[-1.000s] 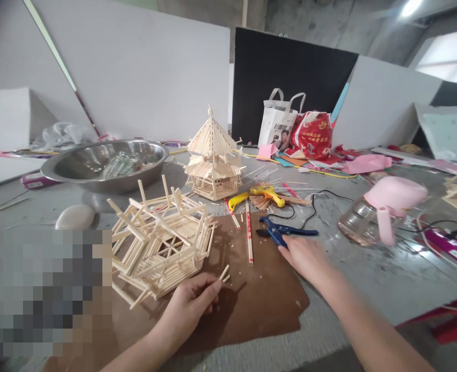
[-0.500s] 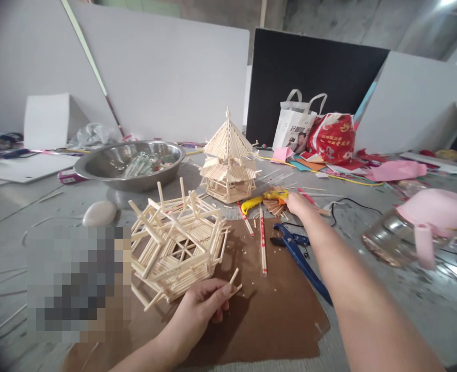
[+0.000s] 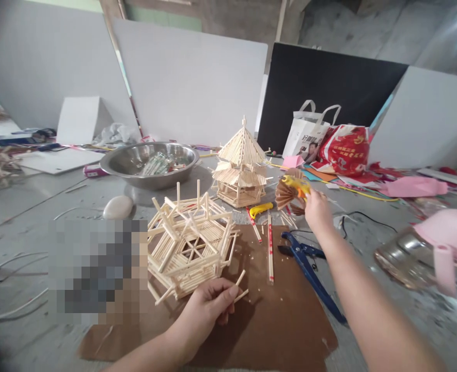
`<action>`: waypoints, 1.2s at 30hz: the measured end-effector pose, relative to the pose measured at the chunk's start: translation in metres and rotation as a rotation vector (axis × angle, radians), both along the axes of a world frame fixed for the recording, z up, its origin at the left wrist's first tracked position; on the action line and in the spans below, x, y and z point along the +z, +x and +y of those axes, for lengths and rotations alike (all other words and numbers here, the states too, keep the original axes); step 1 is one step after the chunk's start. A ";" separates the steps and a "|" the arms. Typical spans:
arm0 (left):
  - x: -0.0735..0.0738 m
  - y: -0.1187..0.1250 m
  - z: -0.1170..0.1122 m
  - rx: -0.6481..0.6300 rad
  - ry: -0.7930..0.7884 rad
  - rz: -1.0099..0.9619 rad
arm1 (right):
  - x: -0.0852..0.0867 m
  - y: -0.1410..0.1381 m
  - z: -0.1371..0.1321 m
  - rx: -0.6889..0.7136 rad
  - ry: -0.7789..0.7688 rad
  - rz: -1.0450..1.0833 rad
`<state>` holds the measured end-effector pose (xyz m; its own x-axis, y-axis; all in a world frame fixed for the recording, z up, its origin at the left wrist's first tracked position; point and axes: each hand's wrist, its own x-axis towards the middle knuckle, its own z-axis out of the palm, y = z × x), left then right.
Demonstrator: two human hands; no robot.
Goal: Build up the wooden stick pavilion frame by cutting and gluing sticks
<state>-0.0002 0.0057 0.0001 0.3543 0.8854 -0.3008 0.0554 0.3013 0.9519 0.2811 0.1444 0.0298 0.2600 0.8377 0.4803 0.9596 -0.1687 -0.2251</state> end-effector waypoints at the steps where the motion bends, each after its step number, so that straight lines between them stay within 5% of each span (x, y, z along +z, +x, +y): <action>1: 0.000 0.000 0.000 0.008 -0.002 -0.004 | 0.004 -0.002 -0.007 -0.004 0.078 0.079; 3: 0.000 0.001 -0.001 0.023 -0.003 -0.012 | 0.009 -0.008 -0.024 0.010 0.294 0.455; 6: 0.000 0.002 -0.001 0.035 0.006 -0.028 | 0.012 -0.019 -0.047 0.008 0.372 0.871; 10: -0.001 0.001 0.002 0.046 0.031 -0.048 | 0.011 -0.031 -0.065 0.074 0.266 0.999; 21: -0.001 0.001 0.006 -0.035 0.114 -0.057 | 0.006 -0.053 -0.050 0.341 0.279 1.244; 28: -0.007 0.002 0.007 -0.087 0.150 0.019 | 0.001 -0.048 -0.081 0.478 -0.227 1.230; 36: -0.004 0.001 0.002 -0.202 0.287 0.117 | -0.014 -0.062 -0.074 0.469 -0.643 1.090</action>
